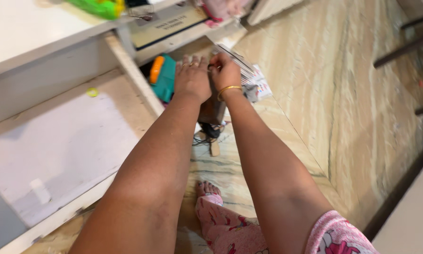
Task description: The person empties a cluttered drawer by removing various items such as a toy, cables, a pencil case, and papers, placing them on the floor. They then wipe the inside of the empty drawer with a cloth and close it.
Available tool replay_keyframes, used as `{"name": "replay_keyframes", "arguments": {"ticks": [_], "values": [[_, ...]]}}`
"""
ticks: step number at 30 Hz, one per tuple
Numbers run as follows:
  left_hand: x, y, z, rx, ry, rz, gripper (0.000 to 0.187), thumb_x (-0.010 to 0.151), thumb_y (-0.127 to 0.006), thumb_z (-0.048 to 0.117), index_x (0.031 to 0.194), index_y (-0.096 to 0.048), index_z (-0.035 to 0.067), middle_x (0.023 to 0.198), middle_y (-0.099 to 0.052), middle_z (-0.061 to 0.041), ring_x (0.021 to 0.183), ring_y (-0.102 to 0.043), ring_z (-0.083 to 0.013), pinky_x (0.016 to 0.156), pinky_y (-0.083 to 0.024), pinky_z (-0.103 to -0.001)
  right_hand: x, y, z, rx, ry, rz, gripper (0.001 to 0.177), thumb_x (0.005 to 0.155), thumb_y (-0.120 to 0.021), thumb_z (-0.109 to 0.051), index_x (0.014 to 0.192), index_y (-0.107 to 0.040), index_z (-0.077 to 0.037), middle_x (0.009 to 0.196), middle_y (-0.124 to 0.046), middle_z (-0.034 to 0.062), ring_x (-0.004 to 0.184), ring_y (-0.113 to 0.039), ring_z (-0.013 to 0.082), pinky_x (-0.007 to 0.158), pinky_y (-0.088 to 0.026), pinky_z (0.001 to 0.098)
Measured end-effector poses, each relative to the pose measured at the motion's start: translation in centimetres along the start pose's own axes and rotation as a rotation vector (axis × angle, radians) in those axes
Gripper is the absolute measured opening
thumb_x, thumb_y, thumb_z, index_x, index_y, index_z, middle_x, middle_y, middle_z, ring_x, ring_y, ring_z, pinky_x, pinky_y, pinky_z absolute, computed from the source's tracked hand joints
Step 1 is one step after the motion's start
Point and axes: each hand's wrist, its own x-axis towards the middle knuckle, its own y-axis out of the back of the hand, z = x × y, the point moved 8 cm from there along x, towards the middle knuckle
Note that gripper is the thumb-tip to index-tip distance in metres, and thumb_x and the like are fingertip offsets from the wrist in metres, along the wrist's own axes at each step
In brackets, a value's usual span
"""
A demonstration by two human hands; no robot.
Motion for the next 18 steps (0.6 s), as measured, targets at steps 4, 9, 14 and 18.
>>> {"name": "replay_keyframes", "arguments": {"ticks": [4,9,14,18], "values": [[-0.2,-4.6,1.8,0.059,0.034,-0.155,0.081,0.088,-0.063,0.019,0.161,-0.027,0.013,0.168,-0.024,-0.01,0.156,-0.018,-0.0337,0.127,-0.012,-0.05,-2.2,1.1,4.6,-0.083,-0.029,0.004,0.017,0.077,-0.076,0.0,0.09,-0.073,-0.011,0.094,-0.071,0.0107,0.083,-0.072,0.0278,0.079,-0.059,0.0388],[-0.2,-7.3,2.2,0.197,0.025,-0.339,0.088,0.089,-0.061,0.018,0.164,-0.016,0.014,0.171,-0.015,-0.011,0.157,-0.013,-0.0345,0.125,-0.011,-0.054,-4.2,0.4,8.1,-0.158,-0.1,-0.014,0.017,0.079,-0.075,-0.001,0.091,-0.076,-0.014,0.098,-0.068,0.0125,0.087,-0.071,0.031,0.082,-0.058,0.0408],[-0.5,-8.7,3.4,0.26,0.074,-0.486,0.089,0.092,-0.061,0.026,0.165,-0.012,0.013,0.172,-0.009,-0.011,0.158,-0.008,-0.035,0.126,-0.01,-0.055,-4.8,0.1,9.5,-0.15,-0.139,0.019,0.018,0.08,-0.073,-0.001,0.091,-0.078,-0.014,0.099,-0.069,0.0134,0.088,-0.07,0.0339,0.084,-0.057,0.0424],[-0.7,-10.2,3.9,0.248,0.068,-0.477,0.088,0.093,-0.06,0.027,0.165,-0.012,0.015,0.173,-0.01,-0.009,0.159,-0.008,-0.0324,0.127,-0.01,-0.052,-5.0,0.1,10.7,-0.129,-0.143,0.047,0.018,0.082,-0.072,-0.002,0.092,-0.078,-0.014,0.098,-0.069,0.0137,0.089,-0.07,0.0342,0.083,-0.057,0.0424]]}}
